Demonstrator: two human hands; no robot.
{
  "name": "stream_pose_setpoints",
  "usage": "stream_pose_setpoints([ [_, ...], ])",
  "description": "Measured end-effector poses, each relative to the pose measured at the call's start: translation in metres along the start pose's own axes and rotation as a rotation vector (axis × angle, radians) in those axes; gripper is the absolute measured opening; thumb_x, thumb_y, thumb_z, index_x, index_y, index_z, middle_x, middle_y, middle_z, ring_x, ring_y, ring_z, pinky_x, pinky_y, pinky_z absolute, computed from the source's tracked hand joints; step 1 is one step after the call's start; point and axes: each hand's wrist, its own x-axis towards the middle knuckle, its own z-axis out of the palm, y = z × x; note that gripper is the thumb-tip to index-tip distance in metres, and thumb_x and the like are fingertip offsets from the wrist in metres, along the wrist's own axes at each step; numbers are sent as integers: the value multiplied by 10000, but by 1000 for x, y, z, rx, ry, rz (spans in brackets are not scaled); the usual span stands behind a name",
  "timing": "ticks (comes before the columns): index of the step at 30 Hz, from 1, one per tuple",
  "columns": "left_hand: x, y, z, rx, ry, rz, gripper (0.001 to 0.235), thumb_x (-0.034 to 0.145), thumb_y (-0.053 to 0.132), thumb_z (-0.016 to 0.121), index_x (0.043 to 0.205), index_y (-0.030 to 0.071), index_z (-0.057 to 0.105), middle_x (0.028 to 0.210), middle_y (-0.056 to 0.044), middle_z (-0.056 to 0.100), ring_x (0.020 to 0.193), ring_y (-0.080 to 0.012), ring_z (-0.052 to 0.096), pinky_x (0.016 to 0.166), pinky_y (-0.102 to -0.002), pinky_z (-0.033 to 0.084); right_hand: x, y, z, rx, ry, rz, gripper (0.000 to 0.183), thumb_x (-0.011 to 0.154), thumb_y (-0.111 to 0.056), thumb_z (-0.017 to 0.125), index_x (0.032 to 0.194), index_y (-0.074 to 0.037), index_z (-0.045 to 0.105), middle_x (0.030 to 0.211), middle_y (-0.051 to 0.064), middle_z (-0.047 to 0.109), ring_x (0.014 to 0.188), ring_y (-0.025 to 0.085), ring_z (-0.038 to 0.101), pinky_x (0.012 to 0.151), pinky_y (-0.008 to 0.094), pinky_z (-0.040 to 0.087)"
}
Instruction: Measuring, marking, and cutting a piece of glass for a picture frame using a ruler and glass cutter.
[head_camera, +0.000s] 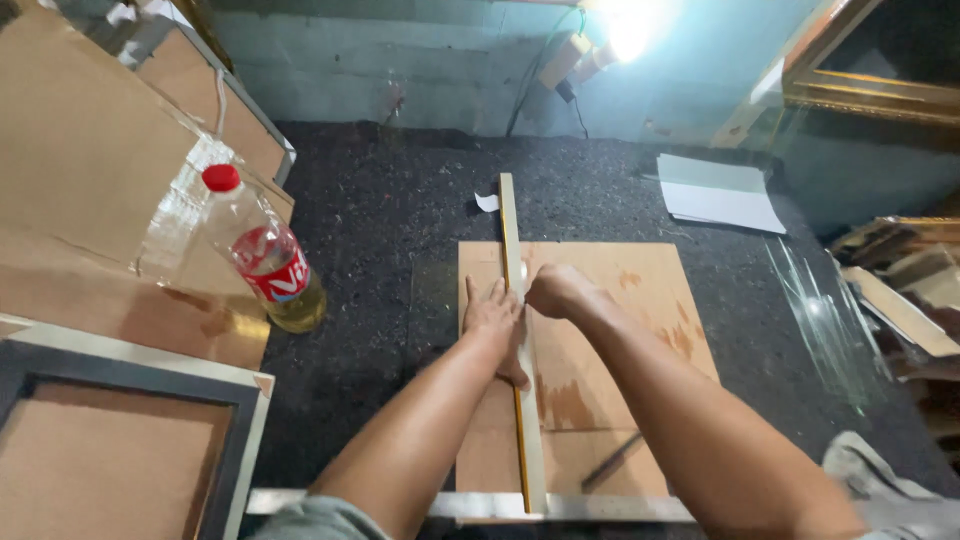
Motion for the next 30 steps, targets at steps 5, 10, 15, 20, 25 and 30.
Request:
stream_pose_setpoints([
  [5,10,3,9,42,18,-28,699,780,407,466,1378,176,189,1458,-21,145,1350,-246,-15,977,-704,-62,-76,37,98,-378,276,-533,228,672,-275,583,646,-55,637,563,144,583,564,300,639,482,382,518],
  [10,36,4,21,170,-81,9,1183,550,782,553,1400,99,93,1465,-114,67,1357,-310,-42,982,-679,-32,-238,-21,20,176,-243,57,238,780,-177,453,618,-56,578,709,161,603,628,350,555,552,400,436],
  [15,46,7,20,204,-109,-23,1245,515,801,567,1407,102,52,1468,-123,55,1354,-321,-68,985,-668,-45,-215,45,94,-360,149,-481,279,720,-18,538,994,-30,590,722,121,560,472,357,547,361,460,424],
  [20,26,8,24,129,-18,-32,1132,575,759,579,1395,124,125,1444,-96,142,1347,-347,-5,999,-649,33,-263,-22,33,616,-15,339,293,845,-297,329,819,-54,489,814,193,585,737,341,526,614,389,345],
  [25,14,15,59,-106,269,-114,854,565,649,694,1212,183,388,1196,-30,441,1128,-243,370,863,-486,312,-252,-40,64,631,102,352,277,740,-293,408,885,-57,412,900,264,584,848,463,523,694,500,360],
  [30,-9,23,90,-807,571,-248,349,776,215,555,1096,110,463,1145,-81,479,1098,-290,385,790,-460,399,-258,-45,52,591,198,340,422,578,-357,670,839,-108,451,825,98,619,746,272,609,558,366,472],
])
